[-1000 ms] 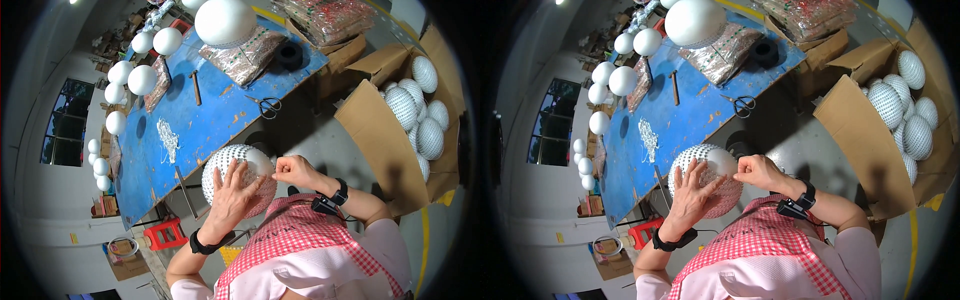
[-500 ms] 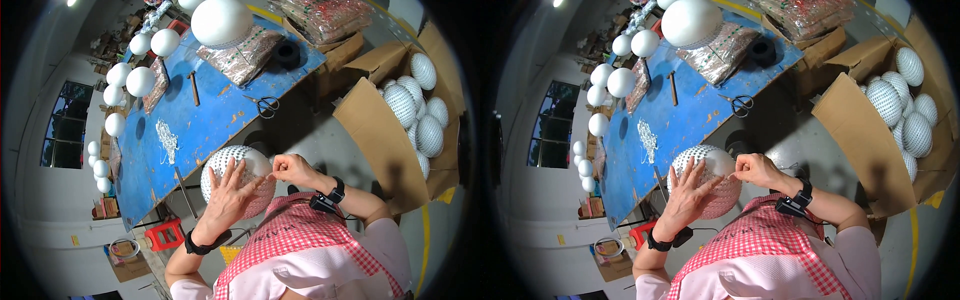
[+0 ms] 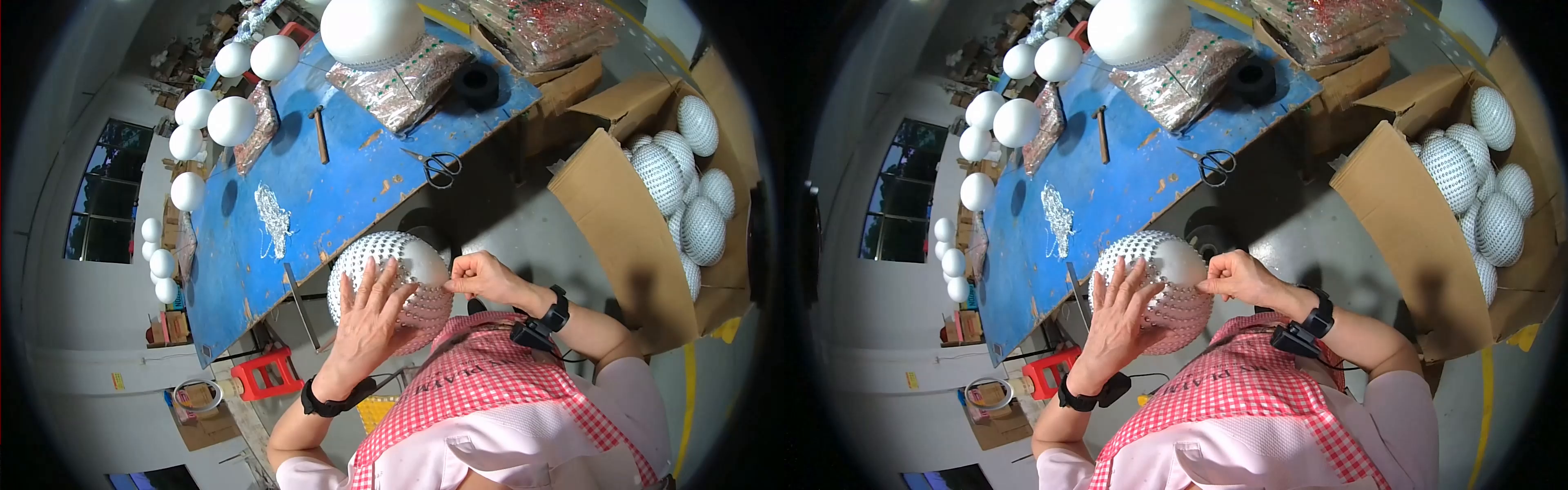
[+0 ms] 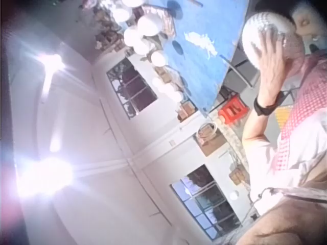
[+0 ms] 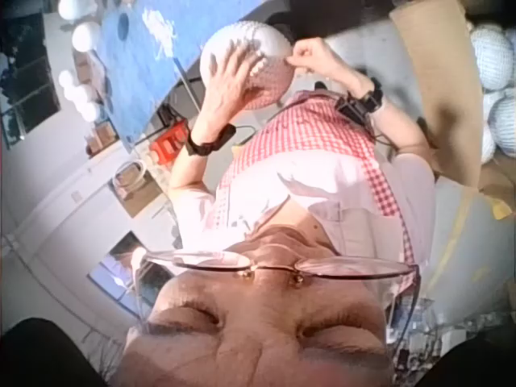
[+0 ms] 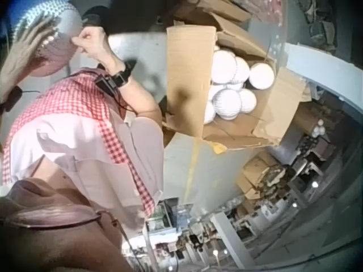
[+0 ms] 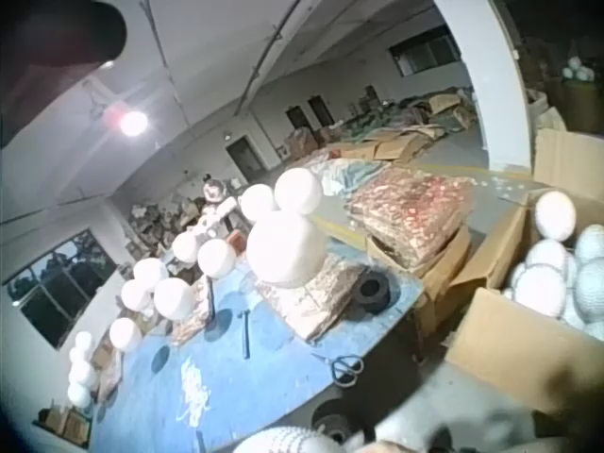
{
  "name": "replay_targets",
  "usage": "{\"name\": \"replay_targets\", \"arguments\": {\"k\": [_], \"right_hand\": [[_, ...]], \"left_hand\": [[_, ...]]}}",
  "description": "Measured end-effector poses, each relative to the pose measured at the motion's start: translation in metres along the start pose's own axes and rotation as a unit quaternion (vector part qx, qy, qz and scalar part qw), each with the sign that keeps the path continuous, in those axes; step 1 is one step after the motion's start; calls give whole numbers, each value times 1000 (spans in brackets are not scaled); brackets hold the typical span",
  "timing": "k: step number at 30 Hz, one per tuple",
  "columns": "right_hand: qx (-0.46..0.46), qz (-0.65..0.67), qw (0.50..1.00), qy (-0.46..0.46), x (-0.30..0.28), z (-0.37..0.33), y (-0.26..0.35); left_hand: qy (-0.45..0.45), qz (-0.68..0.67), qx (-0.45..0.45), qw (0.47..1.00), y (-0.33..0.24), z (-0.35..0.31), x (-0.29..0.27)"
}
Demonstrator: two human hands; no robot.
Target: The person presses a strand of beads onto a white sphere, uses scissors to cut the strand, and continues pressing more beads onto the sphere's surface.
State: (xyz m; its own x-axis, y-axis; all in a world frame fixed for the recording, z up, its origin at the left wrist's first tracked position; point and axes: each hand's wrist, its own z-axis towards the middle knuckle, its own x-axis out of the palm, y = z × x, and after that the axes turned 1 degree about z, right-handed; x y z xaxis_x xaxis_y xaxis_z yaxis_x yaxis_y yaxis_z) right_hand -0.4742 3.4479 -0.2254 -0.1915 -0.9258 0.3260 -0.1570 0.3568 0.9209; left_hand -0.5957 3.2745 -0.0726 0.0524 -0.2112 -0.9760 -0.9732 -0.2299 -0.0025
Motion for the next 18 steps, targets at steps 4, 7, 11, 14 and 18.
{"name": "replay_targets", "arguments": {"k": [4, 7, 11, 14, 18], "right_hand": [[-50, -38, 998, -16, 3, 4, 3], [-14, 7, 1000, 8, 7, 2, 13], [66, -4, 997, 35, 16, -3, 23], [62, 30, 997, 32, 27, -3, 19], [51, 11, 999, 1, 35, -5, 26]], "left_hand": [[-91, -57, -32, 994, 1, -10, -3], [-107, -97, -68, 987, 3, -20, 0], [-87, -133, -64, 985, 11, -28, 4], [-61, -119, -66, 989, -6, -25, -6], [-50, -16, -65, 996, -8, -23, 5]]}}
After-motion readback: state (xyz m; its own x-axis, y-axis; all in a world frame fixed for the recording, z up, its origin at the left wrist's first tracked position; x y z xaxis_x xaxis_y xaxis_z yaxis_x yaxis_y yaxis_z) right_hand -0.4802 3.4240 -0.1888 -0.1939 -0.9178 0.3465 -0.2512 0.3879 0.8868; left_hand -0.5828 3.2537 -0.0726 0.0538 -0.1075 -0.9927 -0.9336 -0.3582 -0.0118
